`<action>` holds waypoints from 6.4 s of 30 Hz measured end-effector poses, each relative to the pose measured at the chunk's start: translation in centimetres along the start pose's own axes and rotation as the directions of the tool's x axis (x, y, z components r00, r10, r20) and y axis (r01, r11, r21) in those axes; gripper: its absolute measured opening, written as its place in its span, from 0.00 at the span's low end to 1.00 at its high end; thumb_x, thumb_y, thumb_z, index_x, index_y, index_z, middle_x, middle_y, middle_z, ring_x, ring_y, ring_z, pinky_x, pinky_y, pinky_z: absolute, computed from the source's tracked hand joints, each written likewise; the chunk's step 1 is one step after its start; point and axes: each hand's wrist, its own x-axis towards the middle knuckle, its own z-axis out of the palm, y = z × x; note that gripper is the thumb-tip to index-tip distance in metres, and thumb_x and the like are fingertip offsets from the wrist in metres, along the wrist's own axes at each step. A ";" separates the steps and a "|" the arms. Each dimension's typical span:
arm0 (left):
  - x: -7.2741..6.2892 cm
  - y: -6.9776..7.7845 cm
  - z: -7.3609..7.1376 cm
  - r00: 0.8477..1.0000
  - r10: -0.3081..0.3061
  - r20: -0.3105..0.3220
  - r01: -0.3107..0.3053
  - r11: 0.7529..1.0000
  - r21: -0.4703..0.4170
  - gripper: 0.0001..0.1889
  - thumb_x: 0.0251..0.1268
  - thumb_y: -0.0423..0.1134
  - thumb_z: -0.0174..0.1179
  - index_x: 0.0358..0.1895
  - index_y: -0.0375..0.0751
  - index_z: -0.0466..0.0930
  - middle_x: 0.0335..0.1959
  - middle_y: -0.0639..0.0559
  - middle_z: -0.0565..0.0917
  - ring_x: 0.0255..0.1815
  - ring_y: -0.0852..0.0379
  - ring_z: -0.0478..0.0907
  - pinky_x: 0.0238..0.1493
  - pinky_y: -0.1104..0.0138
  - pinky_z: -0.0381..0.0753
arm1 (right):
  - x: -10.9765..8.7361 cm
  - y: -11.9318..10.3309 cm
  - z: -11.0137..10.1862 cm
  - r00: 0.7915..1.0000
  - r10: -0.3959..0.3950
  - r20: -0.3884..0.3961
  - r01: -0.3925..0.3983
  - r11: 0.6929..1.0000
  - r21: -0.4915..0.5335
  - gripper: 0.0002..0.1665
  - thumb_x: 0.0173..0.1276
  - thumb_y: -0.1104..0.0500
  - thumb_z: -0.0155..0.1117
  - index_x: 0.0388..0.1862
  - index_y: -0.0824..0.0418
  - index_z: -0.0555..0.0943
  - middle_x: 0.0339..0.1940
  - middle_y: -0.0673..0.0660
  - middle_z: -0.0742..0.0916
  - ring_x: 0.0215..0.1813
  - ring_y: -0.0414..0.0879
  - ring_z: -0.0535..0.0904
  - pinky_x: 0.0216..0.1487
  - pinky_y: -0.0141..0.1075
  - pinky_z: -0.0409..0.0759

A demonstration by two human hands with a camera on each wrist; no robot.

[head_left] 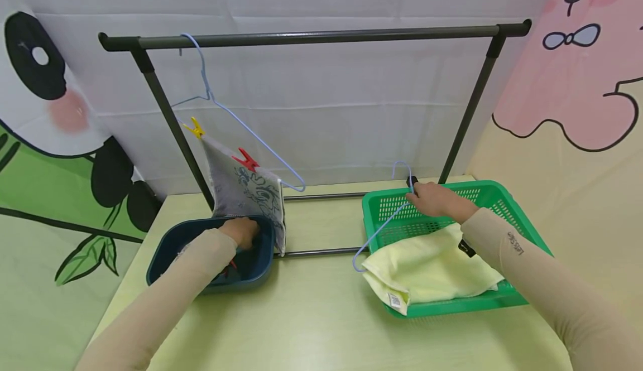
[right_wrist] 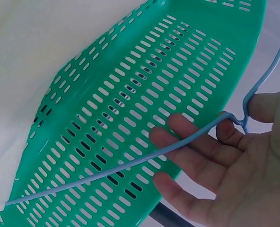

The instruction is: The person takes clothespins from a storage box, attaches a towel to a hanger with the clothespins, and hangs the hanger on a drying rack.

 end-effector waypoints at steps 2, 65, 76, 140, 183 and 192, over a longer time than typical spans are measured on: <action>0.0 0.0 0.0 1.000 -0.002 -0.003 0.002 1.000 -0.007 0.07 0.48 0.33 0.67 0.25 0.42 0.77 0.29 0.45 0.80 0.33 0.45 0.78 0.33 0.51 0.77 | -0.1 0.0 -0.1 1.000 -0.013 -0.002 0.013 1.000 0.007 0.18 0.78 0.52 0.38 0.36 0.64 0.69 0.20 0.54 0.71 0.20 0.45 0.63 0.26 0.38 0.64; -4.8 -1.1 -2.2 0.973 0.051 -0.225 -0.110 0.960 -0.258 0.17 0.61 0.37 0.59 0.49 0.28 0.76 0.42 0.40 0.81 0.41 0.44 0.80 0.43 0.50 0.77 | -5.5 1.2 -5.3 0.922 -0.078 -0.379 0.190 0.945 0.267 0.23 0.80 0.54 0.33 0.36 0.68 0.72 0.30 0.60 0.79 0.34 0.52 0.71 0.35 0.38 0.69; -6.2 0.7 -2.7 0.953 0.071 -0.294 -0.156 0.949 -0.274 0.19 0.61 0.37 0.59 0.53 0.31 0.75 0.45 0.41 0.81 0.40 0.48 0.81 0.43 0.51 0.78 | -5.8 1.4 -6.1 0.885 -0.059 -0.462 0.198 0.946 0.258 0.24 0.80 0.53 0.32 0.40 0.68 0.72 0.31 0.60 0.78 0.35 0.52 0.71 0.36 0.34 0.69; -2.4 17.4 -6.9 0.619 0.131 -0.774 -0.593 0.724 -0.352 0.16 0.59 0.35 0.56 0.52 0.39 0.77 0.42 0.51 0.84 0.38 0.61 0.80 0.38 0.69 0.77 | -8.1 -1.1 -8.2 0.655 -0.017 -0.755 0.199 0.968 0.151 0.23 0.77 0.51 0.42 0.32 0.64 0.78 0.32 0.59 0.83 0.23 0.44 0.66 0.22 0.33 0.60; -1.1 18.8 -9.0 0.337 0.147 -0.930 -0.647 0.754 -0.115 0.06 0.60 0.28 0.60 0.39 0.36 0.83 0.34 0.46 0.87 0.19 0.63 0.80 0.11 0.76 0.58 | -9.0 -2.2 -7.6 0.603 -0.106 -0.791 0.277 0.957 0.083 0.18 0.77 0.58 0.46 0.34 0.65 0.80 0.27 0.56 0.82 0.19 0.42 0.64 0.18 0.28 0.59; -0.9 18.9 -9.1 0.324 0.155 -0.933 -0.640 0.762 -0.096 0.03 0.59 0.28 0.60 0.35 0.36 0.82 0.34 0.47 0.87 0.12 0.67 0.71 0.13 0.76 0.60 | -9.1 -2.4 -7.6 0.584 -0.139 -0.799 0.310 0.949 0.061 0.17 0.77 0.60 0.45 0.33 0.67 0.79 0.26 0.56 0.82 0.19 0.41 0.63 0.19 0.29 0.59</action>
